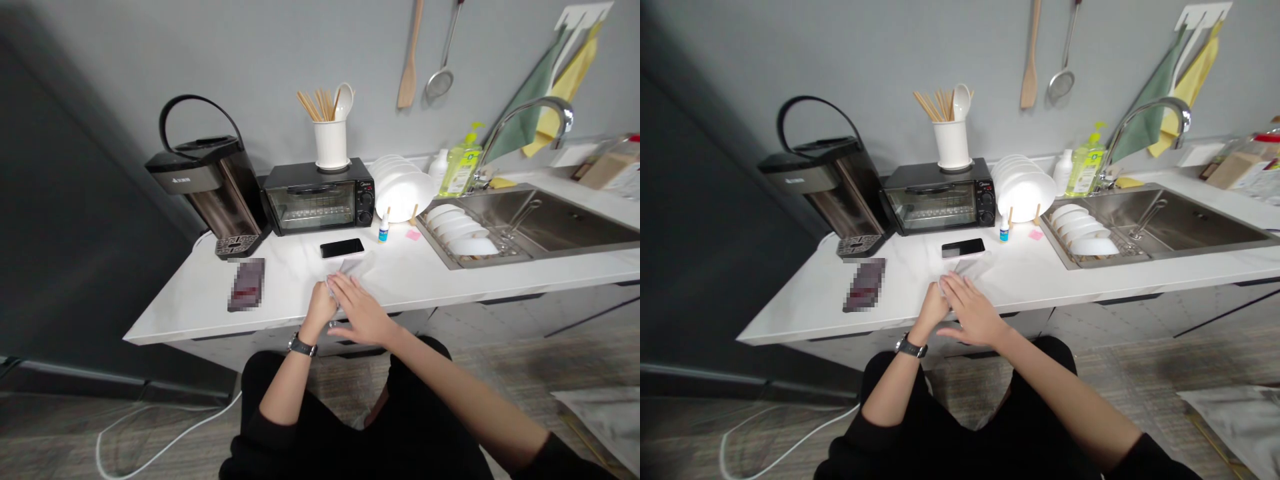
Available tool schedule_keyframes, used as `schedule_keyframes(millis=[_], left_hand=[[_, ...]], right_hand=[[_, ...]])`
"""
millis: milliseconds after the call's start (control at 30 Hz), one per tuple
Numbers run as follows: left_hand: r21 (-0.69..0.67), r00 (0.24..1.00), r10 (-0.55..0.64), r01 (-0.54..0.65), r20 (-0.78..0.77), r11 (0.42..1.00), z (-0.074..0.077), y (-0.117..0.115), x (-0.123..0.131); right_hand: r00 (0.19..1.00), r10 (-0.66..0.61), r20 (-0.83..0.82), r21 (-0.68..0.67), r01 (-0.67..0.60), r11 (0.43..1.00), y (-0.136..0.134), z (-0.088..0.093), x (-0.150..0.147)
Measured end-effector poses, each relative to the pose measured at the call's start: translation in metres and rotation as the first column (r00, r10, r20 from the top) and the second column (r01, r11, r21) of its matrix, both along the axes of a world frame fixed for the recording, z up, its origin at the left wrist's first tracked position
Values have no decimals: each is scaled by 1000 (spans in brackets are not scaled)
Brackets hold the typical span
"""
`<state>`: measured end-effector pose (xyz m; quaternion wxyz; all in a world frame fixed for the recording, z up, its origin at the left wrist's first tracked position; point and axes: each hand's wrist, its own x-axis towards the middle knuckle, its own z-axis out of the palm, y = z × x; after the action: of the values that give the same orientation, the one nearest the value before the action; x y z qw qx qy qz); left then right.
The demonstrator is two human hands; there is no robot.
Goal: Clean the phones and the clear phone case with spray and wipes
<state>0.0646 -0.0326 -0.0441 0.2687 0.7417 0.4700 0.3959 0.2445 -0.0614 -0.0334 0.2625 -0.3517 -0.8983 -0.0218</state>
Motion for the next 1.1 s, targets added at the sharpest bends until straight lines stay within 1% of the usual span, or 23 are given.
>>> schedule_keyframes(millis=[33,67,167,200,233,300,333,367,467,500,533,600,633,667,733,767,800,900,933,967,1033,1067,1100], left_hand=[[0,1000,1,-1,0,1000,0,0,0],[0,1000,-11,11,8,1000,1,0,0],[-10,998,-49,50,29,999,1,-1,0],[-14,999,-40,40,28,999,1,-1,0],[-18,999,-22,22,25,1000,1,-1,0],[-21,1000,14,-14,12,1000,0,-1,0],[-20,1000,19,-19,11,1000,0,0,0],[-19,1000,5,-5,17,1000,0,0,1],[-13,998,-47,48,40,999,1,0,2],[-13,998,-46,47,43,999,1,0,2],[-15,999,-36,36,41,999,1,0,2],[-21,1000,0,0,28,1000,1,0,2],[-22,1000,8,-7,24,1000,1,0,2],[-24,1000,-4,4,25,1000,1,0,2],[-20,999,-39,39,33,999,1,0,2],[-17,998,-49,49,31,999,1,0,3],[-15,998,-50,50,24,999,1,0,3],[-13,1000,-10,10,-2,1000,0,1,3],[-14,1000,-7,7,-3,1000,-1,2,3],[-15,1000,-18,18,6,1000,-1,2,3],[-12,998,-50,50,25,999,-1,2,3],[-10,998,-55,55,27,998,0,2,3],[-9,998,-50,50,24,999,0,2,3]], right_hand=[[999,40,17,3,-40,999,0,0,1],[1000,19,9,6,-19,1000,1,0,2],[977,-192,-92,-9,192,981,5,0,5],[974,-200,-105,-16,199,980,5,0,5],[984,-151,-90,-16,150,988,5,0,5],[1000,16,-19,-10,-16,1000,4,1,4],[999,45,-2,-9,-45,999,5,1,5],[1000,16,-7,-9,-16,1000,6,2,7],[973,-206,-102,-31,203,979,9,2,11],[970,-214,-115,-40,211,977,9,2,11],[980,-166,-108,-43,163,986,8,1,9],[998,-6,-63,-37,4,999,4,0,5],[998,24,-56,-33,-26,999,2,0,4],[997,-8,-73,-31,5,1000,2,0,3],[974,-172,-148,-38,168,985,1,2,3],[958,-226,-174,-47,222,974,1,4,3],[958,-226,-177,-52,220,974,1,5,2],[997,15,-72,-38,-18,999,-1,6,-1],[998,35,-59,-34,-38,999,0,5,-1],[996,-23,-82,-34,21,999,1,5,1],[967,-198,-161,-49,193,980,4,4,3],[954,-237,-183,-64,229,971,5,3,4],[959,-216,-181,-73,206,976,6,3,4]])
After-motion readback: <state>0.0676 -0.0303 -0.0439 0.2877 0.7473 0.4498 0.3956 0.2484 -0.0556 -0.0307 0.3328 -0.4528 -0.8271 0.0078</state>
